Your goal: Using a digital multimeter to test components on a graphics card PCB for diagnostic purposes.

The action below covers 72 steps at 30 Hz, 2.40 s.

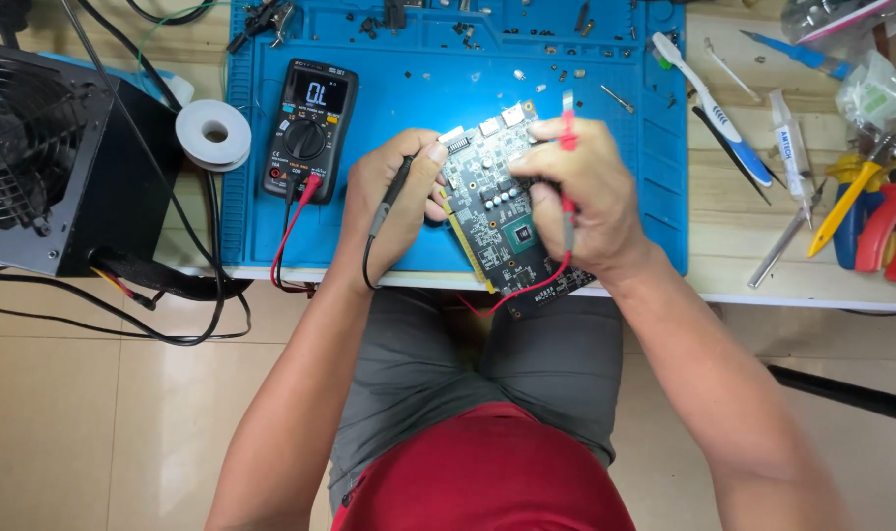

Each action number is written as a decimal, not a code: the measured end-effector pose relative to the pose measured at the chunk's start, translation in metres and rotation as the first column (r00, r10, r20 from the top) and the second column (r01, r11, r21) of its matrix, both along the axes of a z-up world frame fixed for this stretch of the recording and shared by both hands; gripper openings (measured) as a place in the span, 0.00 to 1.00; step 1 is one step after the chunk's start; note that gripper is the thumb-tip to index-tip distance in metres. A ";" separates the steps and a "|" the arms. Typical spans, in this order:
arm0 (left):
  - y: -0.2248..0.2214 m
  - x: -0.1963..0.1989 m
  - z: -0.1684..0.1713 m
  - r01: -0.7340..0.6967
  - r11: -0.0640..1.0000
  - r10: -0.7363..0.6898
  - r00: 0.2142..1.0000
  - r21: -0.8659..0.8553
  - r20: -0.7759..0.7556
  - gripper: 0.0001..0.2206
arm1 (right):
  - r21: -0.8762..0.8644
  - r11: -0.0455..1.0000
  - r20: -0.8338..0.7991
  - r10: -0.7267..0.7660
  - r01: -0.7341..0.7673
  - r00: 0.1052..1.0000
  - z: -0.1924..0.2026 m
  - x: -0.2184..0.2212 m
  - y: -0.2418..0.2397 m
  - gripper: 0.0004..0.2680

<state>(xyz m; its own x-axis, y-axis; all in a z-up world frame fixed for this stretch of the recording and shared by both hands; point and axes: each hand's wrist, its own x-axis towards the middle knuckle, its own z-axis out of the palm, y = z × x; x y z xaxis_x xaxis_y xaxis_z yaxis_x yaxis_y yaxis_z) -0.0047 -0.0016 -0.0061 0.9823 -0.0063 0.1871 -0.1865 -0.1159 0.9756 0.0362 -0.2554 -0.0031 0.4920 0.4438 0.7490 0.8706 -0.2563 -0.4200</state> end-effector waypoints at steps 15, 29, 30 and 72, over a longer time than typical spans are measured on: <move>0.008 -0.002 -0.009 -0.045 0.942 0.030 0.998 -0.332 -0.049 0.18 | 0.201 0.954 -0.799 0.029 0.222 0.600 0.015 -0.004 -0.041 0.11; 0.000 -0.001 -0.016 -0.143 0.938 0.117 0.988 -0.315 -0.101 0.26 | 0.188 0.971 -0.756 0.048 0.145 0.653 -0.005 0.006 -0.066 0.11; 0.000 -0.003 -0.017 -0.205 0.944 0.198 0.979 -0.258 -0.053 0.23 | 0.177 0.974 -0.760 0.046 0.138 0.648 -0.003 0.005 -0.066 0.11; -0.007 -0.008 -0.029 -0.180 0.978 0.182 0.983 0.110 -0.006 0.14 | 0.066 0.985 -0.373 -0.121 0.156 0.920 0.006 -0.009 -0.031 0.14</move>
<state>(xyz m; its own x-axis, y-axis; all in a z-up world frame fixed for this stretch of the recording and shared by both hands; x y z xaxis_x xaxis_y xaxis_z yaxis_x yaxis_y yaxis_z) -0.0131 -0.0091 -0.0351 0.9720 0.1522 0.1791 -0.1372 -0.2512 0.9582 0.0272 -0.2863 0.0031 0.7914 0.2884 0.5391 0.6097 -0.3077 -0.7305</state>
